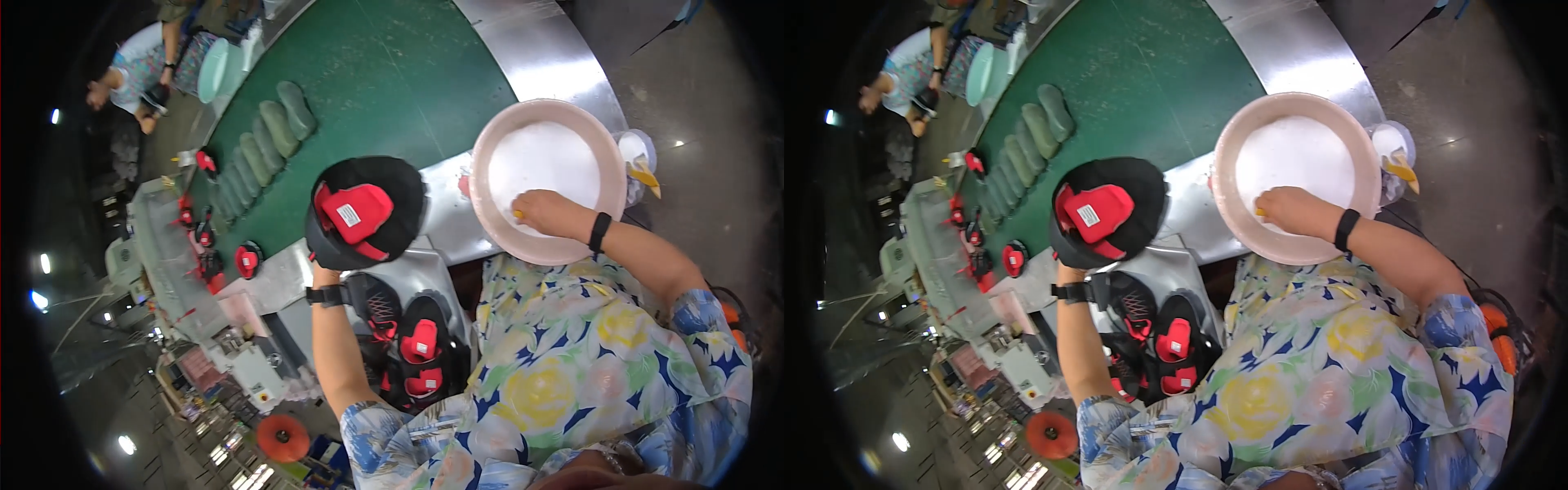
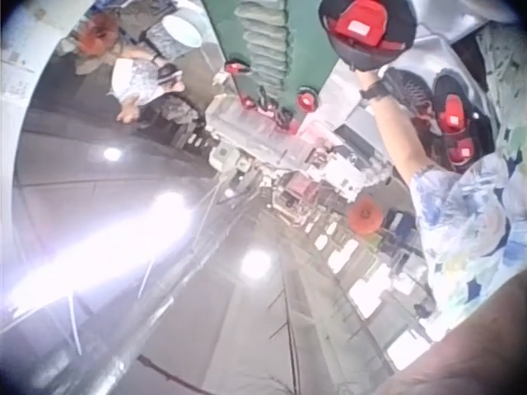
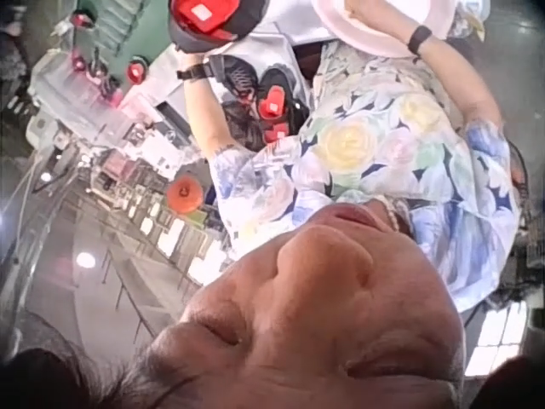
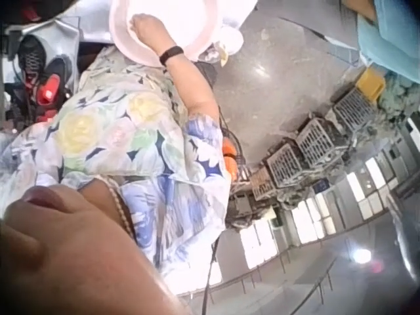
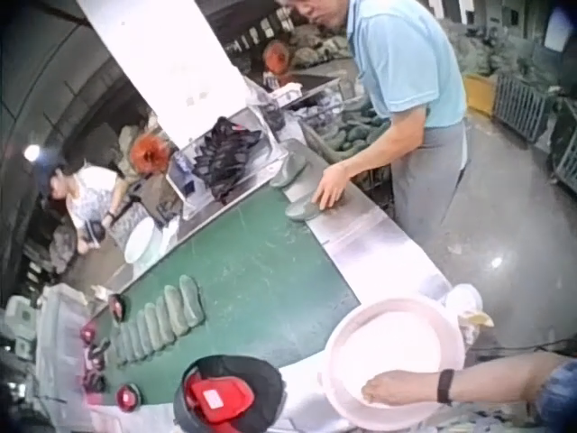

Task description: Applying white adhesive to the interior and edges of black shoe uppers using a brush.

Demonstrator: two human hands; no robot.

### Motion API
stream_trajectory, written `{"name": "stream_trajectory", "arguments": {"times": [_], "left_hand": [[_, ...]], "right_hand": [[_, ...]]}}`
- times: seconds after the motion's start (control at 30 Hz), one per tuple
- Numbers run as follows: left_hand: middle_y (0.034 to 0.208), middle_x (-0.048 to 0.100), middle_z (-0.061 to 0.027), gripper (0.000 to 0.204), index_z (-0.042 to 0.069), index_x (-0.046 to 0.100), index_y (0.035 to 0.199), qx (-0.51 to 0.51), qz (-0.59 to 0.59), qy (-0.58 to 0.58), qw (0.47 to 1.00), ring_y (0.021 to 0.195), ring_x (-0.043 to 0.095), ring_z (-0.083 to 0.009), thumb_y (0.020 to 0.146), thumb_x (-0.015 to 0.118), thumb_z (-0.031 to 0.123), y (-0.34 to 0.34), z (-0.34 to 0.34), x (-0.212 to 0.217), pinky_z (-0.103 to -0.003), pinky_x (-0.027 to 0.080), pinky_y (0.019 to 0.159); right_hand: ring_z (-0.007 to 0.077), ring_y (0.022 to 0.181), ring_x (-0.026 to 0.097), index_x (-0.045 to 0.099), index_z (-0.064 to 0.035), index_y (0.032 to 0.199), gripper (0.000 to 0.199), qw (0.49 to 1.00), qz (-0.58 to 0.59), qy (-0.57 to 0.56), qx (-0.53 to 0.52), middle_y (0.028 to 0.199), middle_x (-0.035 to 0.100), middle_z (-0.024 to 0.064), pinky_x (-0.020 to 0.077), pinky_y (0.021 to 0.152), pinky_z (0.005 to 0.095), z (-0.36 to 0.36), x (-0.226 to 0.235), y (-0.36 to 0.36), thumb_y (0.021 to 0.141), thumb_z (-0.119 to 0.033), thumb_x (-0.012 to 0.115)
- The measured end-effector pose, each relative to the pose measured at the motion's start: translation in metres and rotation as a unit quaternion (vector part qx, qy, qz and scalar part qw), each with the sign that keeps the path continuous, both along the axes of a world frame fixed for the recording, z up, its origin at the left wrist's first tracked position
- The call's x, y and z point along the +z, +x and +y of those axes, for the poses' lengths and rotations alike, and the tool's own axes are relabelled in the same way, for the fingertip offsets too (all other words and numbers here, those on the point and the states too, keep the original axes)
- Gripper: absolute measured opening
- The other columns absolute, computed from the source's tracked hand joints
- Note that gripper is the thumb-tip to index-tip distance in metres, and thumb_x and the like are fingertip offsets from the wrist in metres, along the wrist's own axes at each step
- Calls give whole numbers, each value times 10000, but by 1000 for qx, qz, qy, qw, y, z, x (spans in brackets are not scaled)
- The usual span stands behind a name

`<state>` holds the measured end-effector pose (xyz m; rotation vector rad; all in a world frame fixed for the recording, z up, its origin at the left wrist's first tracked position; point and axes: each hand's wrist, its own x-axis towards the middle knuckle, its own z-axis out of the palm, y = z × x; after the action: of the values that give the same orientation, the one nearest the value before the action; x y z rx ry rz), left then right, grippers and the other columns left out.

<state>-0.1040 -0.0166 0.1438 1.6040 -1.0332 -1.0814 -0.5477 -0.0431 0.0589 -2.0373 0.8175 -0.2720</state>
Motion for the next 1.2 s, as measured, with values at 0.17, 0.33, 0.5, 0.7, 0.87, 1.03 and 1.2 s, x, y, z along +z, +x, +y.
{"name": "stream_trajectory", "arguments": {"times": [0.17,0.33,0.5,0.7,0.87,1.03,1.2], "left_hand": [[1242,607,-137,390,48,506,1330,-14,-78,-41,996,1067,612,-216,951,491,140,-71,-2,23,-386,497,935],[1248,603,-143,401,38,496,1337,-54,-94,-95,990,1073,610,-218,950,494,140,-130,-16,24,-387,494,941],[1254,598,-150,412,28,487,1345,-78,-107,-151,980,1079,608,-220,948,498,140,-166,-22,20,-388,491,948],[1262,593,-158,427,17,475,1354,-42,-153,-197,967,1086,607,-223,946,503,139,-205,-8,10,-389,487,955],[1268,588,-164,440,7,466,1362,-1,-183,-227,957,1092,605,-225,944,506,139,-209,-8,3,-389,484,962],[1273,585,-180,504,-42,454,1363,-35,-185,-282,941,1105,603,-226,915,566,159,-242,-21,32,-375,472,978],[1302,580,-142,517,29,487,1360,-71,-185,-184,963,1150,584,-253,885,641,164,-225,-23,38,-391,430,1035]], "right_hand": [[336,829,620,580,-30,912,173,998,-11,-50,-43,821,618,148,488,775,421,-36,36,-48,835,-167,651],[296,769,632,599,-24,911,235,971,-186,21,-149,817,644,141,484,731,341,-68,111,-59,903,-255,640],[263,724,630,607,-6,884,260,955,-163,-95,-229,797,644,130,483,677,332,-69,113,-54,878,-256,678],[185,540,574,595,37,765,339,908,-165,76,-377,653,616,120,439,525,326,-48,109,-47,851,-268,713],[214,553,642,611,66,819,375,890,-188,170,-380,679,654,161,496,525,310,-32,109,-36,854,-300,684],[153,551,642,612,70,824,357,870,-242,269,-336,680,658,129,508,501,268,-23,114,-30,865,-277,683],[117,591,618,618,38,823,295,876,-260,271,-301,697,657,96,480,546,264,-22,129,-33,868,-243,695]]}}
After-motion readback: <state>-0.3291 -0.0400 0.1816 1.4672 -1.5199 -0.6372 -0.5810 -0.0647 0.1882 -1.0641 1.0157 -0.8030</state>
